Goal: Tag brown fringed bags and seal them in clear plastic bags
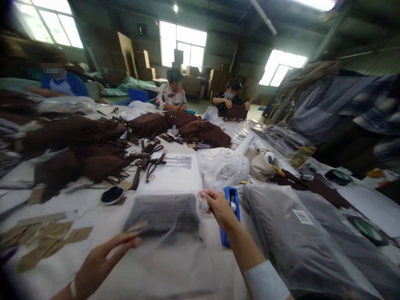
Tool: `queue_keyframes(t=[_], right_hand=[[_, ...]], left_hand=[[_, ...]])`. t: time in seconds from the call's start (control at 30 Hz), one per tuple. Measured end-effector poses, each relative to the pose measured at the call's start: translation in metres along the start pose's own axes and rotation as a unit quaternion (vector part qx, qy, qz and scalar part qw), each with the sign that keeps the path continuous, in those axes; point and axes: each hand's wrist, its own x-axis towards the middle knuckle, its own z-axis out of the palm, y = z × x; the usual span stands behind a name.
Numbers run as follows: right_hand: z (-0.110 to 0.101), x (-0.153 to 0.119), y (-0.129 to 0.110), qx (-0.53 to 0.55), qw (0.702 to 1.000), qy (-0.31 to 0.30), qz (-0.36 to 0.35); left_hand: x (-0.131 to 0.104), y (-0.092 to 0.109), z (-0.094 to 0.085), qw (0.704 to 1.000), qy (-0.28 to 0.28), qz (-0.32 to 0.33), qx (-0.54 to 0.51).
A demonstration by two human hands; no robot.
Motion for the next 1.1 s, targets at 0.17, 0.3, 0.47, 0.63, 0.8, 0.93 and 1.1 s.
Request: queue_keyframes(t=[0.17,0.3,0.47,0.63,0.8,0.93,1.1], right_hand=[[0.067,-0.058,0.020,-0.027,0.989,-0.130,0.061],[0.080,-0.073,0.033,0.001,0.991,-0.126,0.052],[0.079,-0.077,0.053,-0.068,0.989,-0.133,0.020],[0.078,-0.071,0.060,-0.049,0.993,-0.102,0.026],[0.037,-0.033,0.045,-0.004,0.998,0.053,-0.018],[-0.036,0.026,0.017,-0.228,0.929,0.243,-0.159],[-0.088,0.111,-0.006,-0.501,0.832,0.200,-0.131]], left_hand=[[0.050,0.042,0.031,0.981,-0.100,0.032,-0.163],[0.045,0.049,0.057,0.948,-0.158,-0.079,-0.265],[0.026,0.040,0.062,0.941,-0.105,-0.133,-0.293],[0.026,0.031,0.053,0.925,-0.120,-0.156,-0.325],[0.034,0.014,0.040,0.933,-0.084,-0.175,-0.302],[0.039,0.003,0.035,0.936,-0.084,-0.194,-0.281],[0.047,0.003,0.039,0.947,-0.098,-0.197,-0.233]])
